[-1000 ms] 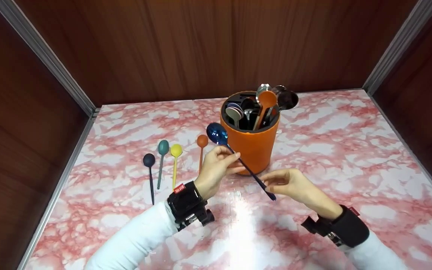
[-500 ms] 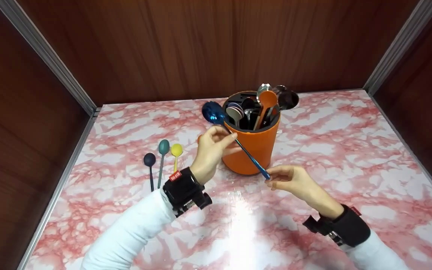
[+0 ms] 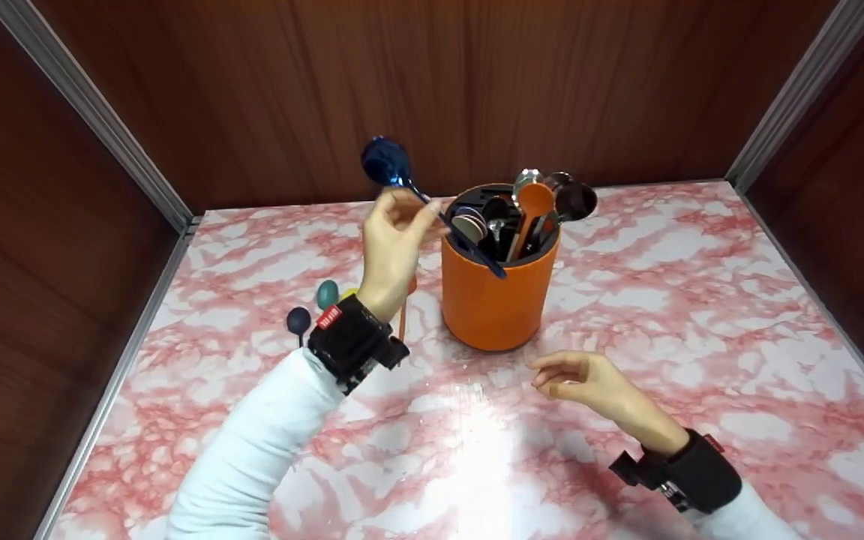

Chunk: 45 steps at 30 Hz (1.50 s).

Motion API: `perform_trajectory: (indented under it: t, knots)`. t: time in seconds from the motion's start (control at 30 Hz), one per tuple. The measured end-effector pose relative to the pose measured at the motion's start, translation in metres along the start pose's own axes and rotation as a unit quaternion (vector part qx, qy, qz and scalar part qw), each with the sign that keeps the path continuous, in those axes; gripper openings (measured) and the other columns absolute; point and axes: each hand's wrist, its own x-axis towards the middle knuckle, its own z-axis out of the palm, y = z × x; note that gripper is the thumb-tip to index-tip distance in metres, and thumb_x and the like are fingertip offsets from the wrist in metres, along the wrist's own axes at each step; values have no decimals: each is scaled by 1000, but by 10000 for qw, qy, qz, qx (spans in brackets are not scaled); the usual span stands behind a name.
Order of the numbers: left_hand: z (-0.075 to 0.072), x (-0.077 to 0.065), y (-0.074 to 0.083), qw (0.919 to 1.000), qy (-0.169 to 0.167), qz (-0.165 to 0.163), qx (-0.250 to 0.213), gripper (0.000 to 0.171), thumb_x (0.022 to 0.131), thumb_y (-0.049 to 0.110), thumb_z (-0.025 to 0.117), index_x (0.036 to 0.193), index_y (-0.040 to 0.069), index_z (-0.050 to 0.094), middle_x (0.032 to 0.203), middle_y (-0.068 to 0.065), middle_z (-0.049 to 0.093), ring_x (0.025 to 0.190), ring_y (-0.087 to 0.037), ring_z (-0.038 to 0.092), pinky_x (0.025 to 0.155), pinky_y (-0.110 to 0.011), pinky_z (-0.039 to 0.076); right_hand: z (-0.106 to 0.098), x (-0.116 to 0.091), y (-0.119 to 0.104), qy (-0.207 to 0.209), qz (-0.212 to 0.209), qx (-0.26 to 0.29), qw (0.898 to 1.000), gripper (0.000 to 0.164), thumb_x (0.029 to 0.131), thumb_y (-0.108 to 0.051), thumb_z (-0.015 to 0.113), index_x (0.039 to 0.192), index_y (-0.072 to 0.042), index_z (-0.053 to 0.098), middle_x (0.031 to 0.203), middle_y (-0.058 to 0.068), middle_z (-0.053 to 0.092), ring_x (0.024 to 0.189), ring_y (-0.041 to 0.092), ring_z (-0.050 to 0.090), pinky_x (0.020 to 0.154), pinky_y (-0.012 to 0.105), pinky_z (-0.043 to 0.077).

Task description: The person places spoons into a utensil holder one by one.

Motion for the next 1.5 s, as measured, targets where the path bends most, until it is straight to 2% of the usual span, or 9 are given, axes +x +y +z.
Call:
perform_trajectory:
  t: [0.07, 0.2, 0.27, 0.47, 0.53, 0.83, 1.07, 1.23, 1.5]
  knots:
    - [0, 4, 0, 9989, 75, 374, 276, 10, 82, -6, 62, 85, -3, 53, 78, -4, 55, 66, -9, 58, 66, -22, 57, -1, -1, 2, 12, 24, -6, 10000, 43, 84, -8, 61, 122, 11, 51, 95, 0, 65, 87, 4, 61, 79, 16, 53]
    - [-2, 10, -2, 9931, 211, 819, 808, 10, 81, -2, 65, 84, -2, 55, 78, -2, 54, 70, -7, 53, 67, -15, 49, -1, -3, 5, 32, -10, 50, 10000, 42, 85, -9, 62, 121, 11, 52, 94, 0, 65, 87, 4, 61, 80, 17, 53]
    - [-2, 11, -2, 9921, 221, 906, 834, 10, 82, -2, 65, 84, -2, 55, 78, -2, 53, 71, -12, 55, 69, -17, 51, -1, -3, 6, 29, -80, 104, 9999, 41, 85, -8, 61, 120, 11, 53, 93, -1, 65, 86, 4, 62, 79, 18, 53]
    - [-2, 15, -4, 9866, 215, 1110, 1175, 12, 82, 1, 65, 83, -1, 54, 79, -6, 56, 70, -12, 56, 67, -18, 54, -2, -3, 10, -2, -182, 246, 9995, 40, 85, -6, 60, 120, 13, 52, 89, -8, 65, 85, 3, 62, 79, 17, 53]
    - [-2, 17, -7, 9836, 217, 1157, 1367, 12, 82, 2, 66, 83, -1, 55, 79, -8, 58, 69, -8, 55, 65, -15, 50, -2, -4, 11, -8, -161, 272, 9995, 41, 85, -6, 59, 121, 13, 51, 90, -8, 65, 85, 3, 62, 79, 17, 53]
    - [-4, 20, -30, 9851, 152, 904, 1455, 11, 81, -2, 65, 81, -2, 55, 78, -8, 57, 69, -8, 55, 66, -15, 51, -4, -7, 17, -48, -56, 451, 9990, 42, 86, -6, 59, 121, 14, 50, 91, -7, 64, 87, 4, 62, 80, 19, 54]
    - [-5, 22, -44, 9931, 3, 335, 1128, 9, 81, -6, 63, 84, -7, 55, 77, -10, 58, 65, -13, 61, 66, -30, 60, -5, -9, 21, 36, 211, 524, 9984, 42, 86, -6, 59, 122, 13, 50, 93, -5, 65, 88, 5, 63, 81, 19, 54]
    - [-6, 22, -51, 9925, -6, 19, 1219, 9, 81, -5, 64, 85, -9, 57, 77, -10, 59, 63, -10, 62, 67, -28, 60, -4, -8, 23, 50, 317, 576, 9978, 42, 85, -5, 59, 122, 12, 50, 94, -4, 64, 89, 7, 63, 82, 20, 54]
    - [-6, 21, -57, 9864, -185, 31, 1633, 16, 83, 1, 64, 92, -13, 64, 88, -23, 65, 66, -11, 64, 66, -24, 59, -3, -8, 26, 26, 330, 591, 9977, 44, 85, -13, 64, 121, 10, 52, 95, -4, 66, 89, 7, 63, 81, 20, 54]
